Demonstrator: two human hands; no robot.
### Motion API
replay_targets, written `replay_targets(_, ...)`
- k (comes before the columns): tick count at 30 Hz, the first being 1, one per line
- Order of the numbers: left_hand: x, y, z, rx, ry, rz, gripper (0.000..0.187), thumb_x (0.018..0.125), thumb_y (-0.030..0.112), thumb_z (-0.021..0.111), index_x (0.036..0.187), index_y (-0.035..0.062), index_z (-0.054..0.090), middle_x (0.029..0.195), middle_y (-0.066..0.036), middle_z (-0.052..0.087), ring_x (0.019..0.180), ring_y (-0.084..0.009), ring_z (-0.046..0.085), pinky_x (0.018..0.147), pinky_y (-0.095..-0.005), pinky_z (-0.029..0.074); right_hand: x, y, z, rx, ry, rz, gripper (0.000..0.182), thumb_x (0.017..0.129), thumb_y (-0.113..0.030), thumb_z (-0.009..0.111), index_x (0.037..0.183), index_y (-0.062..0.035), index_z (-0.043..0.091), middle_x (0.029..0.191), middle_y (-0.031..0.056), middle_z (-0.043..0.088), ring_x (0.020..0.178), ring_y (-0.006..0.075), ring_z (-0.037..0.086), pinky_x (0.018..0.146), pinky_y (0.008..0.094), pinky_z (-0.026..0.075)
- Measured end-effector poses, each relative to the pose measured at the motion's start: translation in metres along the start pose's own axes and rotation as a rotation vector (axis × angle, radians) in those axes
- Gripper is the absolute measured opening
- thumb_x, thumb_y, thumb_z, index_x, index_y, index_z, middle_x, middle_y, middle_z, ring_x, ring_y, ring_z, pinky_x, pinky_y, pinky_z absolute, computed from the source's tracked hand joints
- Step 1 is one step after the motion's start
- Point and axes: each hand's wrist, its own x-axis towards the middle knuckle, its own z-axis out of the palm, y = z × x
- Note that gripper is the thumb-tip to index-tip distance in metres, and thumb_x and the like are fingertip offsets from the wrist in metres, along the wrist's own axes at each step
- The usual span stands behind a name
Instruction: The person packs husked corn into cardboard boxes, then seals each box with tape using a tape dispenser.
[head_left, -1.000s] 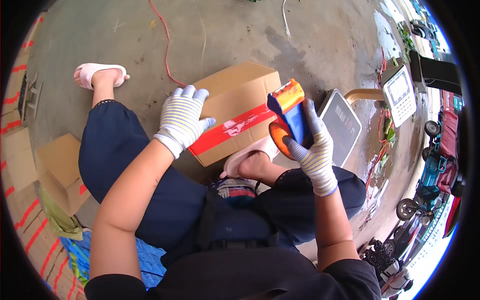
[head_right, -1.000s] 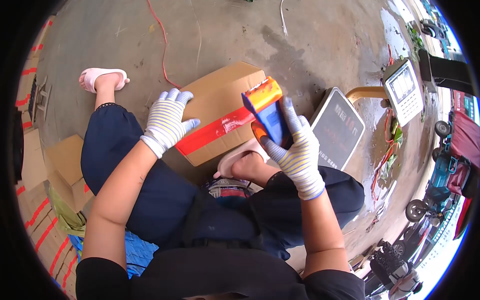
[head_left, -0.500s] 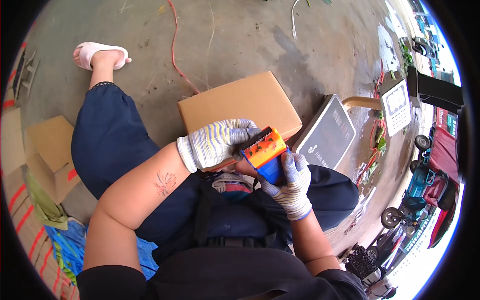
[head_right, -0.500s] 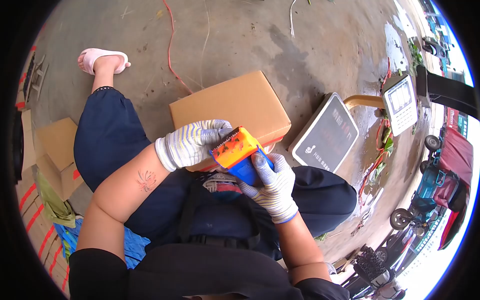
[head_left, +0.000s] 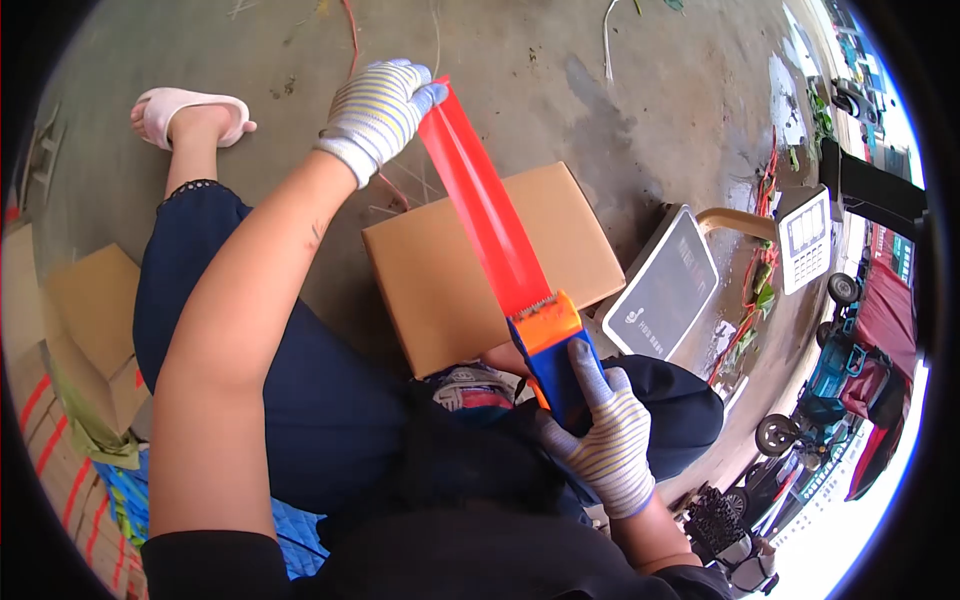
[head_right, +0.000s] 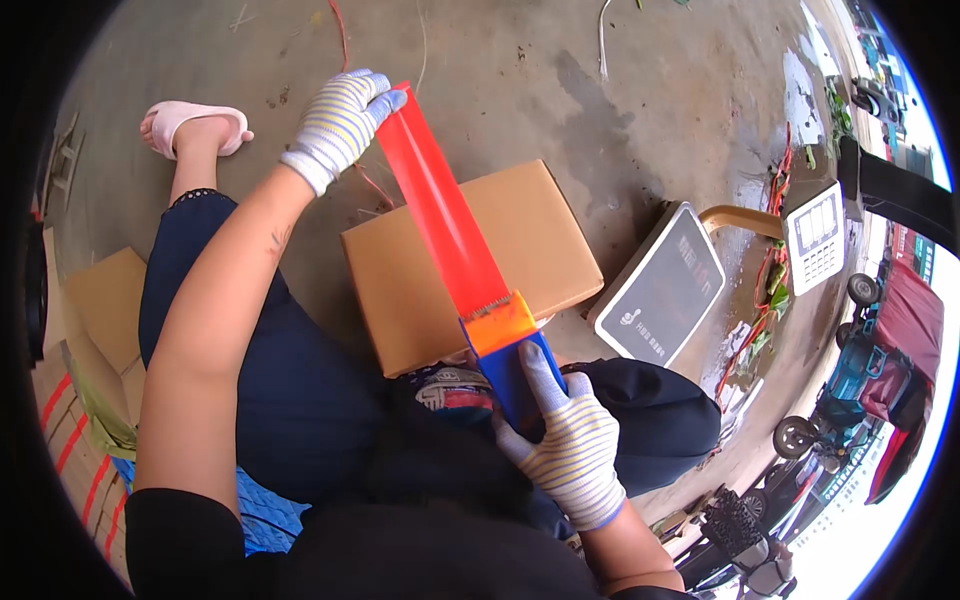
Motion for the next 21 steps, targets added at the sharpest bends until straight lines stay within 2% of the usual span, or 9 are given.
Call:
replay_targets(1, 0.01, -0.011, 0.012, -0.004, -0.005, 0.005, 0.029, 0.093, 0.029, 0.061, 0.087, 0.0004, 0.067, 0.082, -0.019, 0.064, 0.077, -0.0386, 0.058, 0.074, -0.0453, 0.048, -0.007, 0.008, 0.004, -0.037, 0.014, 0.006, 0.082, 0.068, -0.026, 0.082, 0.143, -0.0185, 0.048, 0.082, 0.0146, 0.057, 0.063, 0.0306, 0.062, 0.057, 0.0373, 0.052)
replay_targets(5, 0.014, -0.025, 0.078, 0.418, -0.603, 0.025, 0.035, 0.097, 0.039, 0.051, 0.095, 0.01, 0.071, 0.096, -0.012, 0.069, 0.095, -0.0339, 0.064, 0.083, -0.0464, 0.051, -0.005, 0.009, 0.014, -0.049, -0.079, 0.13, 0.082, 0.069, -0.028, 0.082, 0.143, -0.0184, 0.047, 0.081, 0.0138, 0.056, 0.061, 0.0296, 0.061, 0.056, 0.0367, 0.052)
replay_targets(8, -0.034, -0.036, 0.143, 0.0, -1.109, -0.036, 0.038, 0.093, 0.037, 0.055, 0.107, 0.0057, 0.071, 0.114, -0.015, 0.069, 0.102, -0.0355, 0.066, 0.087, -0.0424, 0.051, -0.011, 0.016, 0.025, -0.01, -0.065, 0.164, 0.083, 0.069, -0.028, 0.082, 0.143, -0.0183, 0.047, 0.082, 0.0141, 0.056, 0.062, 0.0302, 0.062, 0.056, 0.0376, 0.052)
replay_targets(9, -0.043, -0.022, 0.152, -0.216, -1.342, -0.526, 0.039, 0.09, 0.034, 0.057, 0.111, 0.0037, 0.07, 0.119, -0.017, 0.067, 0.106, -0.0352, 0.065, 0.09, -0.0411, 0.05, -0.013, 0.019, 0.028, -0.013, -0.07, 0.173, 0.083, 0.069, -0.028, 0.082, 0.143, -0.0183, 0.047, 0.082, 0.0141, 0.056, 0.062, 0.0302, 0.062, 0.056, 0.0376, 0.052)
replay_targets(11, -0.043, -0.033, 0.146, -0.061, -1.501, -0.326, 0.045, 0.087, 0.036, 0.06, 0.118, 0.0034, 0.068, 0.122, -0.019, 0.065, 0.11, -0.0358, 0.064, 0.091, -0.0432, 0.049, -0.016, 0.024, 0.034, 0.017, -0.014, 0.127, 0.084, 0.068, -0.027, 0.083, 0.143, -0.0175, 0.047, 0.083, 0.015, 0.057, 0.062, 0.0303, 0.062, 0.055, 0.0376, 0.053)
replay_targets(12, -0.036, -0.026, 0.138, 0.177, -1.527, -0.115, 0.047, 0.087, 0.037, 0.06, 0.12, 0.0042, 0.067, 0.124, -0.019, 0.064, 0.111, -0.0353, 0.063, 0.092, -0.0434, 0.049, -0.014, 0.025, 0.033, 0.008, -0.016, 0.126, 0.084, 0.068, -0.027, 0.083, 0.143, -0.0175, 0.047, 0.083, 0.015, 0.057, 0.062, 0.0303, 0.062, 0.055, 0.0376, 0.053)
replay_targets(14, -0.012, -0.009, 0.099, 0.48, -1.433, -0.115, 0.05, 0.09, 0.042, 0.056, 0.123, 0.0057, 0.065, 0.13, -0.014, 0.062, 0.12, -0.0325, 0.059, 0.097, -0.0444, 0.048, -0.011, 0.024, 0.034, 0.014, -0.003, 0.101, 0.083, 0.068, -0.028, 0.083, 0.142, -0.0158, 0.047, 0.085, 0.0158, 0.058, 0.063, 0.0306, 0.063, 0.056, 0.0375, 0.053)
replay_targets(18, -0.002, -0.024, 0.044, 0.149, -0.609, -0.189, 0.042, 0.092, 0.043, 0.058, 0.108, 0.0051, 0.067, 0.105, -0.018, 0.07, 0.098, -0.0365, 0.066, 0.086, -0.0433, 0.052, 0.049, -0.002, 0.015, -0.051, 0.001, 0.047, 0.084, 0.071, -0.032, 0.08, 0.145, -0.0159, 0.045, 0.087, 0.0177, 0.06, 0.069, 0.0335, 0.066, 0.062, 0.0404, 0.056)
replay_targets(21, -0.014, 0.033, -0.033, 0.243, -0.699, -0.275, 0.033, 0.092, 0.034, 0.057, 0.108, 0.0072, 0.067, 0.101, -0.016, 0.071, 0.093, -0.0352, 0.066, 0.082, -0.0426, 0.052, 0.129, -0.027, 0.019, -0.08, 0.042, 0.012, 0.077, 0.075, -0.035, 0.074, 0.144, -0.0169, 0.045, 0.089, 0.0196, 0.064, 0.08, 0.0345, 0.068, 0.071, 0.0414, 0.056)
